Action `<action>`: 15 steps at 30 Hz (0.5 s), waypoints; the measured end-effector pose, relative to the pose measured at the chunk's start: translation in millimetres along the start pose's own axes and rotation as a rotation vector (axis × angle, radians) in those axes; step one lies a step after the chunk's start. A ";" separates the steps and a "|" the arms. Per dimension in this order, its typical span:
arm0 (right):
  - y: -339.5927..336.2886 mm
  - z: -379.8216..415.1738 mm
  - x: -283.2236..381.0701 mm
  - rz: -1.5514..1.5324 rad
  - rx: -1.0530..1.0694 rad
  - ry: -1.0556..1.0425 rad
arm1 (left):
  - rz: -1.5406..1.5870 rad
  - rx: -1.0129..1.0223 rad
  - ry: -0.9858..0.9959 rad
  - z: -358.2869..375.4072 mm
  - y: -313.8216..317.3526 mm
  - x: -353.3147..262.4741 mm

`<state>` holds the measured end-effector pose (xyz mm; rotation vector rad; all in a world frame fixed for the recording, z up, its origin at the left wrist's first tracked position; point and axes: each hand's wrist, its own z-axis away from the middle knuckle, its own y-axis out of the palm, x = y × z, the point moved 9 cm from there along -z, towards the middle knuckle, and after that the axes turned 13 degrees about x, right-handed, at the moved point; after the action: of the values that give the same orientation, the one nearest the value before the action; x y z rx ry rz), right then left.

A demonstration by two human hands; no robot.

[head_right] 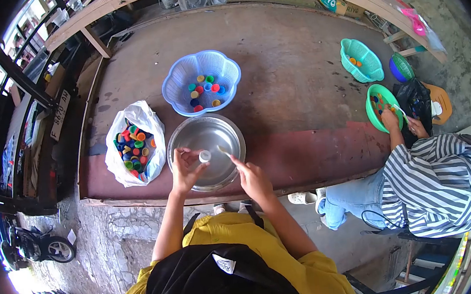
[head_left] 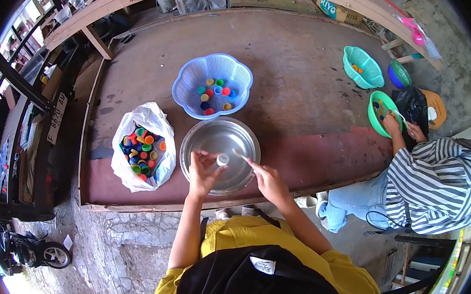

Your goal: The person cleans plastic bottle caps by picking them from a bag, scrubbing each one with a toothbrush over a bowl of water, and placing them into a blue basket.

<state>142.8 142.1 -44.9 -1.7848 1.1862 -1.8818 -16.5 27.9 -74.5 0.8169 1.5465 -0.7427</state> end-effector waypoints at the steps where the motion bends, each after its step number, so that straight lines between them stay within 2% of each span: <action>1: -1.7 1.6 3.4 -0.026 -0.015 -0.015 | -0.015 0.015 -0.010 0.0 0.9 -0.3; 4: -12.9 7.2 34.7 -0.065 0.005 -0.086 | -0.027 0.027 -0.021 -0.1 5.6 -2.4; 5: 0.1 9.7 33.6 -0.022 0.072 -0.081 | -0.011 0.018 -0.012 -0.8 6.6 -3.6; 7: -0.6 5.5 16.8 -0.137 -0.050 -0.105 | 0.032 0.009 -0.020 -0.5 7.6 0.2; 8: 5.9 6.3 -5.7 -0.077 0.006 0.023 | 0.060 0.004 -0.036 0.3 8.0 4.8; 12: -4.0 10.9 24.9 -0.004 -0.025 -0.109 | 0.043 -0.007 -0.058 -2.1 6.5 1.8; 15: 1.5 4.2 -2.0 -0.027 -0.017 -0.007 | 0.120 0.002 -0.044 -4.2 7.5 2.8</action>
<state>146.6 141.0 -47.8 -1.8240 1.1850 -1.8842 -12.8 35.7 -76.9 0.8812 1.4444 -0.6706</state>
